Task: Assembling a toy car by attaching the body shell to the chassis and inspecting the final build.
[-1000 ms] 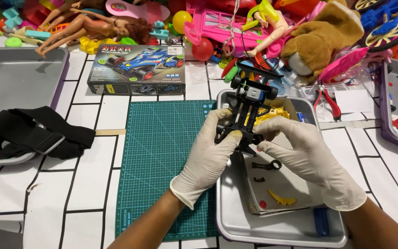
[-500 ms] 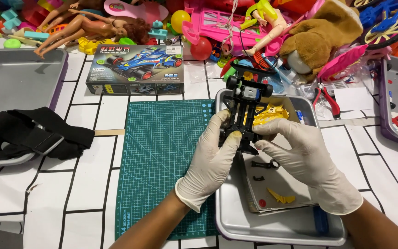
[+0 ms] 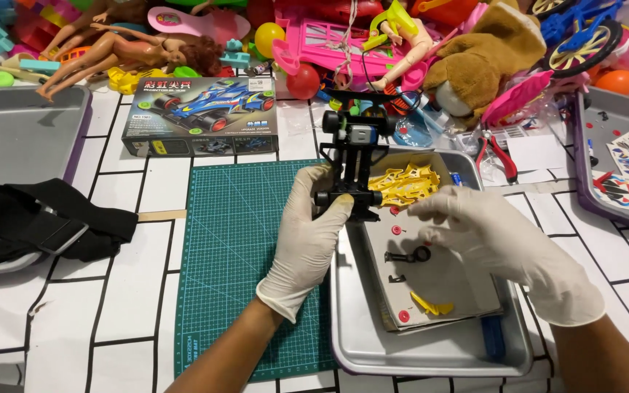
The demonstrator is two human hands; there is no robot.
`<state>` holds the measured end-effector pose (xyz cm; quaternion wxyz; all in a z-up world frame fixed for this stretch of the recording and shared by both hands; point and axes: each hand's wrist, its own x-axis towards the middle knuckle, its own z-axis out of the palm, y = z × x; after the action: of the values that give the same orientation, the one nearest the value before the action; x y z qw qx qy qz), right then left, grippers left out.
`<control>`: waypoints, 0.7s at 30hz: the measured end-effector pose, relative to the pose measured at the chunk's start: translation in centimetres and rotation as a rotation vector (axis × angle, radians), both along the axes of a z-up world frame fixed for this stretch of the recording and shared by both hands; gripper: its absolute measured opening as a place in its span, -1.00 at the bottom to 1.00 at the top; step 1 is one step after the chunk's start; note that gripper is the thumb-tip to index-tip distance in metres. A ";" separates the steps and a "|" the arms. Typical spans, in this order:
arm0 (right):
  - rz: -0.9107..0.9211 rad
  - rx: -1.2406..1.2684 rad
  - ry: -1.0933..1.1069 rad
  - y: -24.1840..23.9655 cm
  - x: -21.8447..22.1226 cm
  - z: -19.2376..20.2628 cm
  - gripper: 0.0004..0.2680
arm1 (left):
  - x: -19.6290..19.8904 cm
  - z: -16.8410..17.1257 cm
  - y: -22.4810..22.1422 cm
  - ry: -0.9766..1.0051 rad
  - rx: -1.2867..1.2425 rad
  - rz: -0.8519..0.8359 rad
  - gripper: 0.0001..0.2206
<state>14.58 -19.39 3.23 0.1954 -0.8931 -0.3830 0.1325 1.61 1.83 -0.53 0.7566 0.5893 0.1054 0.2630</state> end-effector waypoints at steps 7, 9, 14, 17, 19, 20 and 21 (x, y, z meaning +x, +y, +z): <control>0.207 -0.365 -0.117 -1.1 -1.1 -3.8 -0.74 | 0.1 -0.1 0.0 -0.120 -0.131 -0.086 -0.70; 0.260 -0.363 -0.117 -1.4 -0.8 -3.6 -0.81 | 0.1 -0.2 -0.1 -0.086 -0.127 -0.076 -0.69; 0.124 0.289 -0.053 -1.0 -0.8 -1.2 -0.76 | -0.6 0.9 -0.5 -0.023 -0.083 -0.099 -0.72; 0.016 0.583 0.162 1.2 -2.5 0.4 -0.79 | -0.8 1.4 -0.8 0.053 -0.085 -0.119 -0.73; -0.020 0.630 0.222 2.4 -3.2 0.6 -0.80 | -0.9 1.6 -0.9 0.086 -0.094 -0.125 -0.75; 0.062 0.633 0.118 2.8 -3.1 0.3 -0.80 | -0.8 1.5 -0.8 0.079 -0.074 -0.119 -0.74; 0.144 0.636 0.014 3.2 -3.0 -0.1 -0.80 | -0.8 1.4 -0.8 0.072 -0.054 -0.113 -0.73</control>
<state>11.55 -16.18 3.14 0.4573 -0.7570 -0.4661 0.0259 0.79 1.05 0.87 0.7817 0.5827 0.1062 0.1954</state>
